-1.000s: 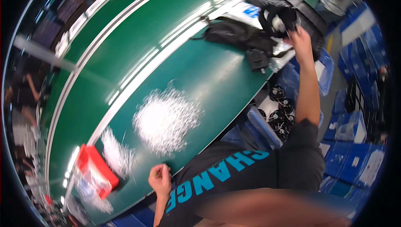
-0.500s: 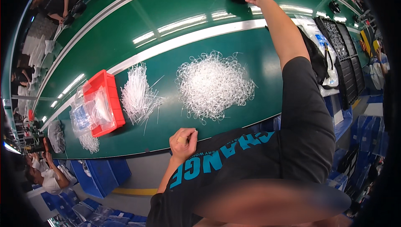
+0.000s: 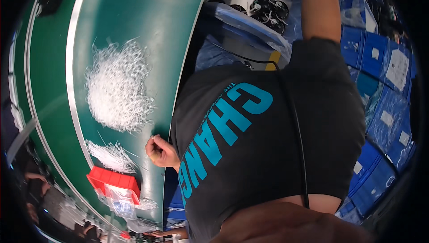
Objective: Assembling electronic components by inserting small white fiber-like pieces into black circular device housings at a factory workstation.
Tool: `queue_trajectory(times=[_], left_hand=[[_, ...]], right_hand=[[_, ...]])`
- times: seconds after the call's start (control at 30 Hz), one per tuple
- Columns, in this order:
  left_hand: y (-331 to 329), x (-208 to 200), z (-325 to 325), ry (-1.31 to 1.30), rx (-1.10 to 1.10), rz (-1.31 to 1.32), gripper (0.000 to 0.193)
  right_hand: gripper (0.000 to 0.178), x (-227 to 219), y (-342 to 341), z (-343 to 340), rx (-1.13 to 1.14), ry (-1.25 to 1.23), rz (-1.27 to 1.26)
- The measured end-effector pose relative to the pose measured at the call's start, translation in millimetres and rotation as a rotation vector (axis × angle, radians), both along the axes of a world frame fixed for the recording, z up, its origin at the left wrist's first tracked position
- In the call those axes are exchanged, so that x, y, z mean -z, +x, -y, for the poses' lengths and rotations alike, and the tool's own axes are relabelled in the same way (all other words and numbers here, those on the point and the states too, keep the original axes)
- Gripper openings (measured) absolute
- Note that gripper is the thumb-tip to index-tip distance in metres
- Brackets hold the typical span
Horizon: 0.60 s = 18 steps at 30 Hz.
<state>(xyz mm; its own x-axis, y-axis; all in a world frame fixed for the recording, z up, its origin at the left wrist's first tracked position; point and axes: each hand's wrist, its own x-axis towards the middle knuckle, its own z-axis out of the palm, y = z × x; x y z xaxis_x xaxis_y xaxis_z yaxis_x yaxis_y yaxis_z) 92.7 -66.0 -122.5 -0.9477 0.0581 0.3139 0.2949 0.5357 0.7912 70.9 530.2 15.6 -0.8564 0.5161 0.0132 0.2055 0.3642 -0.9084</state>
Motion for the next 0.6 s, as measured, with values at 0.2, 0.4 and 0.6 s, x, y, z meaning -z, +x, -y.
queue_trajectory(times=[0.2, 0.4, 0.6], left_hand=[[-3.2, -5.6, 4.7, -0.208, -0.035, 0.032, 0.012], [-13.9, 1.9, 14.3, -0.245, -0.068, 0.015, 0.012], [-12.4, -2.7, 0.4, -0.284, -0.110, 0.091, 0.009]], right_hand=[[0.018, 311.2, 110.6, -37.3, 0.025, 0.248, 0.650], [0.039, 419.7, 61.0, 3.4, -0.107, 0.357, 0.931], [0.032, 561.8, 102.5, -23.3, -0.085, 0.240, 1.008]])
